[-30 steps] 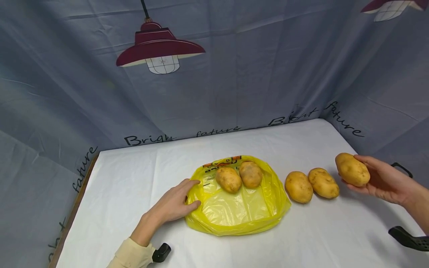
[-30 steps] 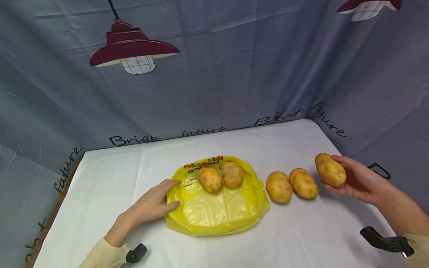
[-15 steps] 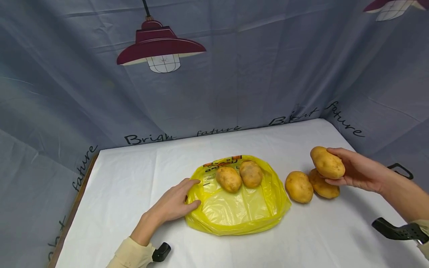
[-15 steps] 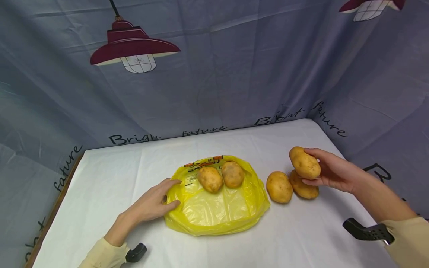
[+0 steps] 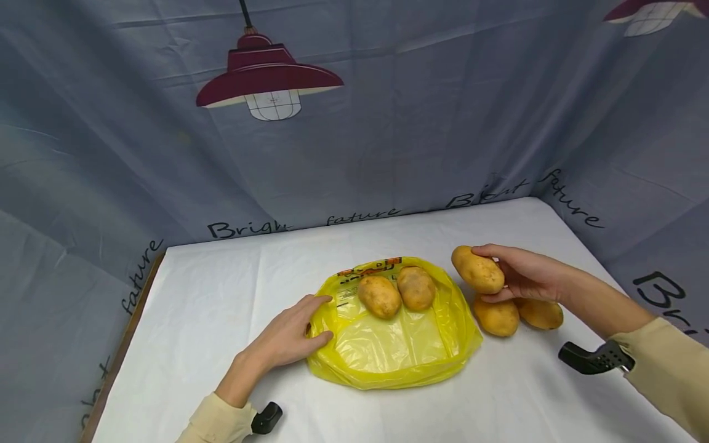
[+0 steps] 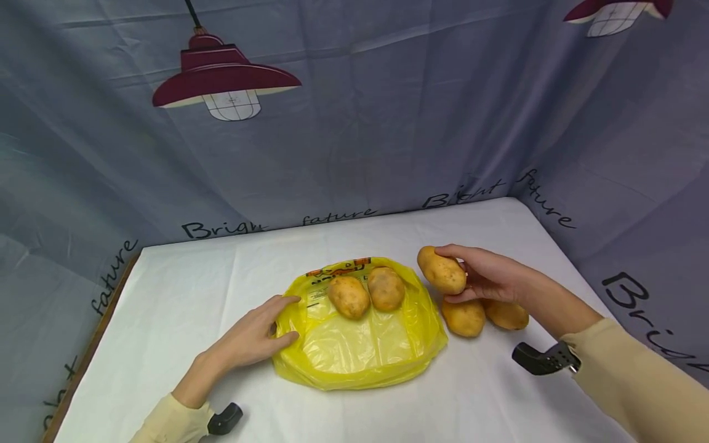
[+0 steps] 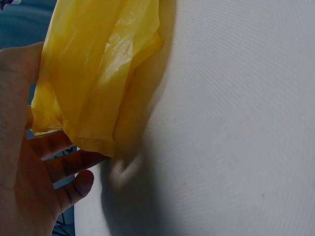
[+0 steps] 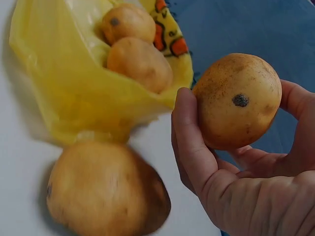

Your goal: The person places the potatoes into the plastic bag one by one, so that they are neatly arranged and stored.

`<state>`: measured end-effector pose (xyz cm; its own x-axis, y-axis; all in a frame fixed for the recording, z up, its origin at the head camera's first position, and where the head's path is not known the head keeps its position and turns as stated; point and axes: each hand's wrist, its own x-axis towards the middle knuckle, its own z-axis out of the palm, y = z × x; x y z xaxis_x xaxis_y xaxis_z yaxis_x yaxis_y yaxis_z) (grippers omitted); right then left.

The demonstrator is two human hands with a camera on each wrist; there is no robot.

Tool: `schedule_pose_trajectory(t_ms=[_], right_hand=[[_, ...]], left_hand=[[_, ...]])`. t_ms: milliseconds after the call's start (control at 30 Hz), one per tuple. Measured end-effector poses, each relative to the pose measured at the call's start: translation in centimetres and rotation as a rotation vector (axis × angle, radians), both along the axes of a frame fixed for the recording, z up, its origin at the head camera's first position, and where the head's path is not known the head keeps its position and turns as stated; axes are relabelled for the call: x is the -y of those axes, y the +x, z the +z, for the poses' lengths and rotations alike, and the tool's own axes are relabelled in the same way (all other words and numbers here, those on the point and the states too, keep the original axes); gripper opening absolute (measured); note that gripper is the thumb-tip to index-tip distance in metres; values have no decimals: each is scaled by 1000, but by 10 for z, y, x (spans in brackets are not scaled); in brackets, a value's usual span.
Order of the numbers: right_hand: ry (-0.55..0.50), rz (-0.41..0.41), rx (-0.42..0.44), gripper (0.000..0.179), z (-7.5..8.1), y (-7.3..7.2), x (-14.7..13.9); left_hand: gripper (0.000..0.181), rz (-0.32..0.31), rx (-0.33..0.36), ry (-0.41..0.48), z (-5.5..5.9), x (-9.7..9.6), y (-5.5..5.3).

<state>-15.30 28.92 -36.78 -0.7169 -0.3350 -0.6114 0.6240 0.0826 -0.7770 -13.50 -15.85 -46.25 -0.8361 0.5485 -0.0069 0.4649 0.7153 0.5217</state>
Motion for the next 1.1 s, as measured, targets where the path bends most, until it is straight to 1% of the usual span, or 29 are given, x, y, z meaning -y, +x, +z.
schedule_pose_trajectory(t_ms=[200, 433, 500, 733, 900, 1100], right_hand=[[24, 62, -19, 65, -2, -8, 23], [67, 129, -40, 68, -4, -11, 45], [80, 150, -48, 69, -5, -12, 52], [124, 245, -72, 65, -4, -21, 84], [139, 289, -80, 64, -5, -28, 107], [187, 346, -105, 58, -5, -32, 133]], left_hand=[[65, -11, -10, -3, -2, 1, -1], [66, -16, 2, 2, 0, 1, -1], [69, -11, 9, 4, 0, 1, -1], [87, 24, 48, 17, -2, 3, 0], [88, 21, 42, 25, -2, 4, 0], [89, 12, 44, 36, 0, 5, 0]])
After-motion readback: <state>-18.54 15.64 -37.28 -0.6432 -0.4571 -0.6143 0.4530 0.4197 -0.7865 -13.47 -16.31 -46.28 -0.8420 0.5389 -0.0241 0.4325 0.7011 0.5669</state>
